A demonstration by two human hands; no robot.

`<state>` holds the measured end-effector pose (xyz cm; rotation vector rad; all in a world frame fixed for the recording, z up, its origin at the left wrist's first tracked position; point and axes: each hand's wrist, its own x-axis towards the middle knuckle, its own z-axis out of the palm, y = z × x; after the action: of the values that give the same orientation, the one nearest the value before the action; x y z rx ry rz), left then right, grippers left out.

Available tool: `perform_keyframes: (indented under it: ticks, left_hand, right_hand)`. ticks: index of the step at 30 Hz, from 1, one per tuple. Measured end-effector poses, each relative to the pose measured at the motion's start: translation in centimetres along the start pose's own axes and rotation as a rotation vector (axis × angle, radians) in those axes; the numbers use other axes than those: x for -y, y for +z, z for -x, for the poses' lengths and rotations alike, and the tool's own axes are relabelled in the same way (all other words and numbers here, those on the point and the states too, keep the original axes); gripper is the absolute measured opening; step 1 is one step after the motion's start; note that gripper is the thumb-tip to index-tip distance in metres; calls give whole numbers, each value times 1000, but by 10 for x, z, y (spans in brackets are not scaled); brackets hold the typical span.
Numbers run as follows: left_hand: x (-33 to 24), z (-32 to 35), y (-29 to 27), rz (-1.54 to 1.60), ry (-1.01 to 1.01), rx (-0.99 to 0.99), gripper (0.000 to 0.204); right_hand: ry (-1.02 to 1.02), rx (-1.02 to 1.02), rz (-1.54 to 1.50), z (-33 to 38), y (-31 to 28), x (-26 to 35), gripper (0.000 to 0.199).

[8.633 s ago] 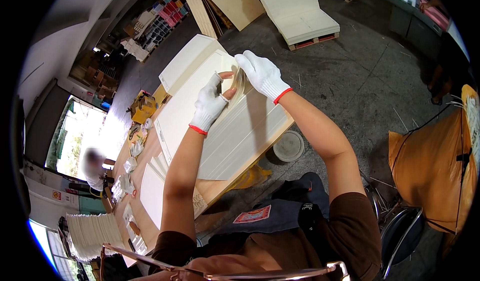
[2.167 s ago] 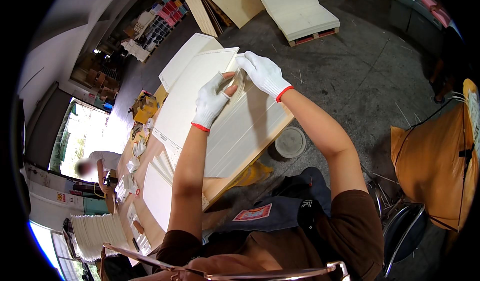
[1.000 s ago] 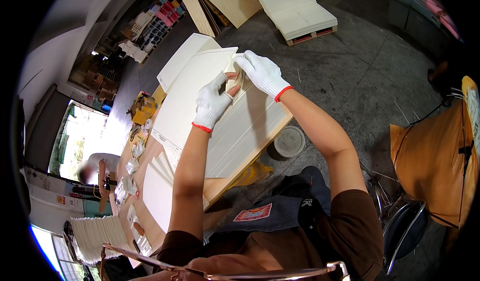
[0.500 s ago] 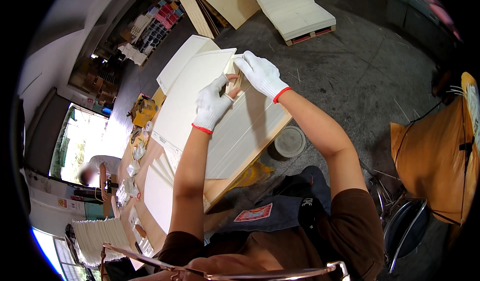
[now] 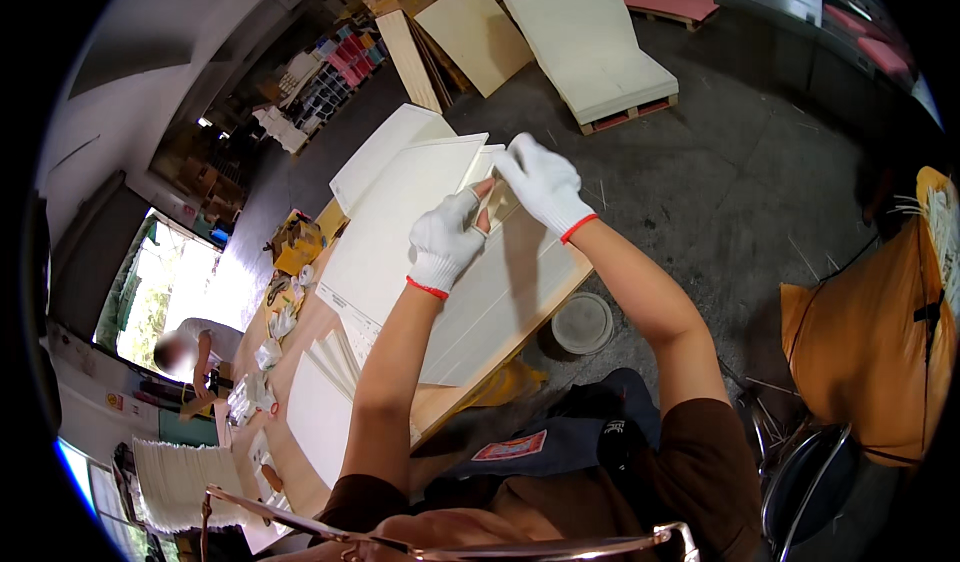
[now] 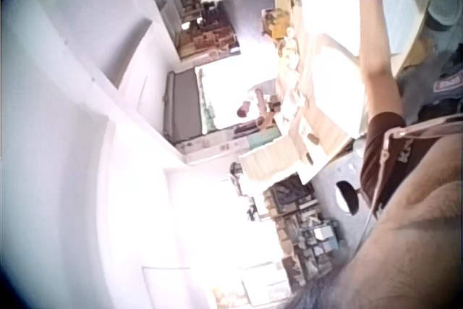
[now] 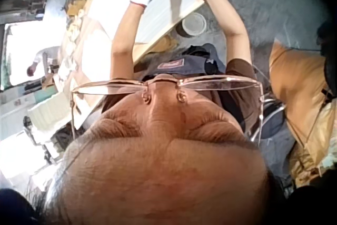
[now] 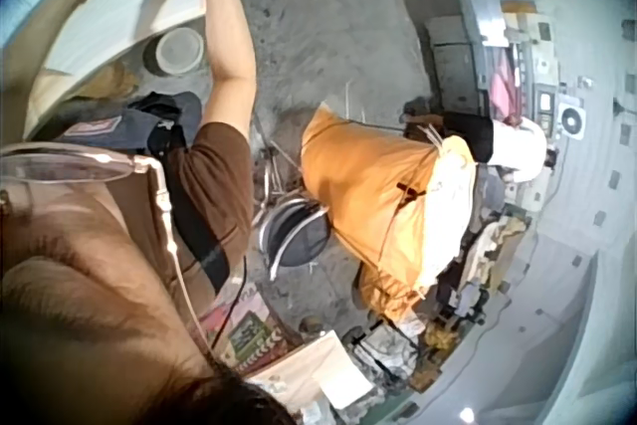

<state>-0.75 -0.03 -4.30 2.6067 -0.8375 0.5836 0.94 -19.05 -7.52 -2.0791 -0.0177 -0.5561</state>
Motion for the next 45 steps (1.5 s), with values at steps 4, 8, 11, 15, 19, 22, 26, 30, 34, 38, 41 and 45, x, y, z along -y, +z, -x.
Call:
perform_keyframes:
  ticks: [4, 8, 11, 15, 19, 22, 26, 30, 34, 38, 41, 45]
  left_hand:
    - [3, 4, 3, -25, 95, -118, 38]
    - [0, 34, 10, 102, 60, -377, 28]
    - [-3, 107, 14, 378, 40, -541, 23]
    - [-1, 191, 23, 1053, -533, -176, 20]
    - [8, 233, 4, 2056, -1058, -404, 42]
    - [11, 249, -26, 2383, -884, -531, 78]
    - [1, 257, -56, 1983, -925, -321, 70]
    - [-24, 279, -67, 1633, -1008, -539, 52]
    - [-23, 325, -87, 1386, -1250, -820, 58]
    - [-5, 366, -123, 1298, -879, -1181, 54]
    - [19, 385, -142, 1300, -769, -1345, 52]
    - [73, 416, -135, 1142, -684, -1486, 44]
  right_hand:
    - [371, 2, -1285, 6, 3, 22, 50]
    - [690, 333, -1289, 29, 39, 42, 39]
    - [675, 510, -1306, 39, 61, 49, 38]
    - [662, 588, -1276, 45, 58, 46, 37]
    - [582, 622, -1229, 65, 25, 37, 38]
    - [648, 594, -1081, 81, -17, 27, 43]
    - [614, 694, -912, 92, -75, 24, 45]
    - [529, 780, -769, 86, -77, 42, 48]
    - [473, 657, -873, 82, -2, 87, 43]
    - [104, 995, -792, 96, 76, 161, 44]
    - [-118, 1104, -871, 171, 151, 205, 54]
    - [268, 1216, -831, 249, 258, 215, 65]
